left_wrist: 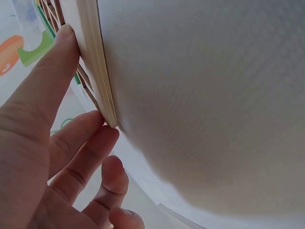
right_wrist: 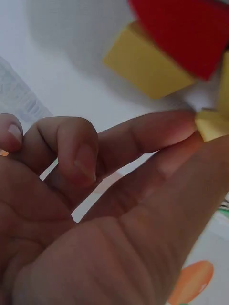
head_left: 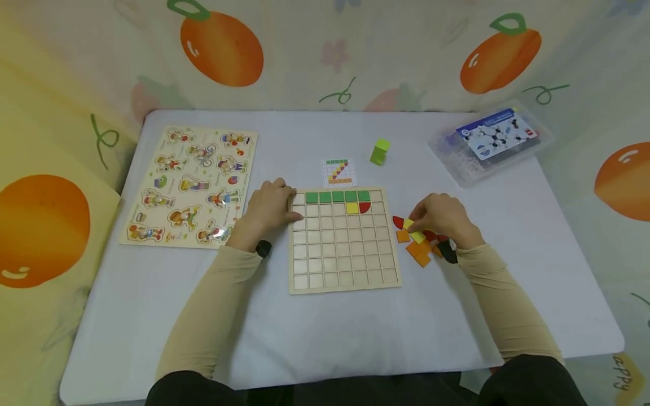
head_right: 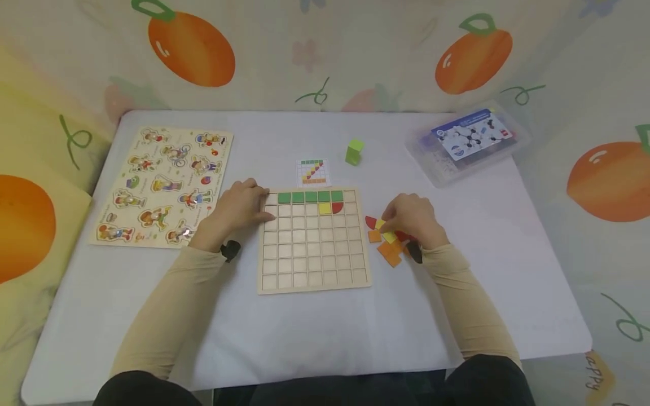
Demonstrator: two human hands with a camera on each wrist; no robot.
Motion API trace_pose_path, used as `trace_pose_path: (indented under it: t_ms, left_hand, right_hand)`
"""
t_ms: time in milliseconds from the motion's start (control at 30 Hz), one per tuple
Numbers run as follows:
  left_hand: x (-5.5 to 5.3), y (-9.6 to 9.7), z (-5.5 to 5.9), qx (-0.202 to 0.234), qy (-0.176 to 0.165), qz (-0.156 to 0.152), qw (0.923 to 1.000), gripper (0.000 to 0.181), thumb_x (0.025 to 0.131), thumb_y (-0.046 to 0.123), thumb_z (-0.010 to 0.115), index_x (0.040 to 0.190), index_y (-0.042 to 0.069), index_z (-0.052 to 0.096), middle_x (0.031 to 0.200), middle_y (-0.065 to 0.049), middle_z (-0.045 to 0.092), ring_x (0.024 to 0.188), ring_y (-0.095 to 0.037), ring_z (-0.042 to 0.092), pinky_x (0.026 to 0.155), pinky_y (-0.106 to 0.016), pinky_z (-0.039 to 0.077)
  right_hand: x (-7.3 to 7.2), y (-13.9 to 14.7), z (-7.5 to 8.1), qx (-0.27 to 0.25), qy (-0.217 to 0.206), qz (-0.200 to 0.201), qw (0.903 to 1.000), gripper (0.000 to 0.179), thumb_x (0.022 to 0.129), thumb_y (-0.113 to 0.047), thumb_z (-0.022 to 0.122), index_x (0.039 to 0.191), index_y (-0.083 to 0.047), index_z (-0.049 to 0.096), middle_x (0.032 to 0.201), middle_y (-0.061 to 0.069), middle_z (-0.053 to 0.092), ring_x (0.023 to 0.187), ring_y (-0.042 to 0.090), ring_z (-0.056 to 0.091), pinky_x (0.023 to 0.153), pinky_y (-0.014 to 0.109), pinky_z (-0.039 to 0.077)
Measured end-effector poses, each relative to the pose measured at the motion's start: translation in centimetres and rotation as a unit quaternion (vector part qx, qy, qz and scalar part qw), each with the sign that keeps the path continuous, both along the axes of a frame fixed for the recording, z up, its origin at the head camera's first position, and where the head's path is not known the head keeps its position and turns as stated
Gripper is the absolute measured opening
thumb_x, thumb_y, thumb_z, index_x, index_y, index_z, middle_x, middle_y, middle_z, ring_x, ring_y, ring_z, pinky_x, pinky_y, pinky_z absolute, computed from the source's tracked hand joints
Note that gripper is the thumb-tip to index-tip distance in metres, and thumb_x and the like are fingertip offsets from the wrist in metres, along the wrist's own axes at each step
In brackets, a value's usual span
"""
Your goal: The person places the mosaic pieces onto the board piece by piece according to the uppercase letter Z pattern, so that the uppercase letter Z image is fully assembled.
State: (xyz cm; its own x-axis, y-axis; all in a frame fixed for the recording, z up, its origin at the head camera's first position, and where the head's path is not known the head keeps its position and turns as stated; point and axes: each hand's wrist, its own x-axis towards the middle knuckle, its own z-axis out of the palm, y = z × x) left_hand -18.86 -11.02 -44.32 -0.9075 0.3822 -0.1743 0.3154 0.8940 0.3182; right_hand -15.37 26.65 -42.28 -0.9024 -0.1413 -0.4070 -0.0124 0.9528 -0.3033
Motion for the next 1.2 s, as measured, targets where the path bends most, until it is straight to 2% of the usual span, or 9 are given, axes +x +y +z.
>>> trace_pose_path:
  t_ms: [167,333,467,700,867,1033,1200]
  left_hand:
    - [-0.2,0.1,0.3,0.001,-0.003,0.001,1.0,0.071,0.087,0.042,0.082,0.141,0.002,0.061,0.134,-0.017,0.06,0.116,-0.04,0.058,0.092,-0.054,0.053]
    - [0.0,0.0,-0.2,0.002,-0.011,0.001,0.9999,0.07,0.087,0.042,0.082,0.14,0.002,0.062,0.133,-0.017,0.061,0.114,-0.039,0.058,0.091,-0.053,0.053]
    - [0.1,0.0,-0.2,0.001,-0.006,0.0,1.0,0.07,0.087,0.041,0.083,0.14,0.001,0.062,0.133,-0.018,0.061,0.113,-0.04,0.058,0.09,-0.053,0.053]
    - [0.0,0.0,0.0,0.005,-0.007,0.004,1.0,0.071,0.087,0.042,0.082,0.141,0.002,0.061,0.134,-0.017,0.061,0.115,-0.04,0.058,0.091,-0.053,0.053]
    - [0.1,-0.1,0.0,0.009,-0.004,0.004,0.9999,0.071,0.087,0.042,0.082,0.141,0.002,0.061,0.134,-0.018,0.061,0.116,-0.04,0.058,0.092,-0.053,0.053]
    - [0.0,-0.2,-0.2,0.013,-0.006,0.006,0.9999,0.07,0.087,0.042,0.082,0.141,0.002,0.061,0.135,-0.017,0.061,0.116,-0.039,0.058,0.093,-0.052,0.052]
    - [0.0,-0.2,-0.2,0.021,-0.008,0.008,0.9997,0.07,0.086,0.041,0.083,0.14,0.003,0.062,0.134,-0.016,0.061,0.116,-0.039,0.057,0.092,-0.052,0.053]
  right_hand:
    - [-0.1,-0.5,0.0,-0.008,-0.008,0.0,0.9999,0.031,0.084,-0.029,0.086,0.102,-0.004,0.078,0.096,0.012,0.077,0.087,0.029,0.065,0.071,0.036,0.051]
    - [0.1,-0.7,-0.5,-0.016,-0.014,-0.011,0.9997,0.026,0.082,-0.025,0.087,0.096,-0.007,0.077,0.087,0.009,0.076,0.082,0.025,0.064,0.066,0.03,0.047]
    - [0.2,-0.5,-0.4,-0.028,-0.011,-0.011,0.9995,0.022,0.081,-0.025,0.087,0.093,-0.009,0.079,0.082,0.006,0.074,0.08,0.024,0.062,0.064,0.029,0.044]
    - [0.0,-0.1,0.4,-0.038,0.015,-0.003,0.9992,0.02,0.083,-0.025,0.086,0.093,-0.01,0.08,0.089,0.009,0.077,0.084,0.026,0.062,0.066,0.029,0.044]
    - [-0.7,-0.8,0.6,-0.044,0.046,0.014,0.9978,0.02,0.083,-0.024,0.087,0.092,-0.008,0.08,0.097,0.012,0.078,0.083,0.026,0.059,0.069,0.029,0.042]
    - [-1.6,-2.5,0.6,-0.061,0.069,0.04,0.995,0.019,0.082,-0.023,0.088,0.09,-0.008,0.08,0.091,0.009,0.079,0.079,0.024,0.058,0.07,0.03,0.04]
    - [-2.3,-4.7,0.6,-0.073,0.076,0.073,0.9918,0.019,0.079,-0.023,0.09,0.087,-0.01,0.08,0.09,0.007,0.079,0.08,0.023,0.061,0.071,0.031,0.044]
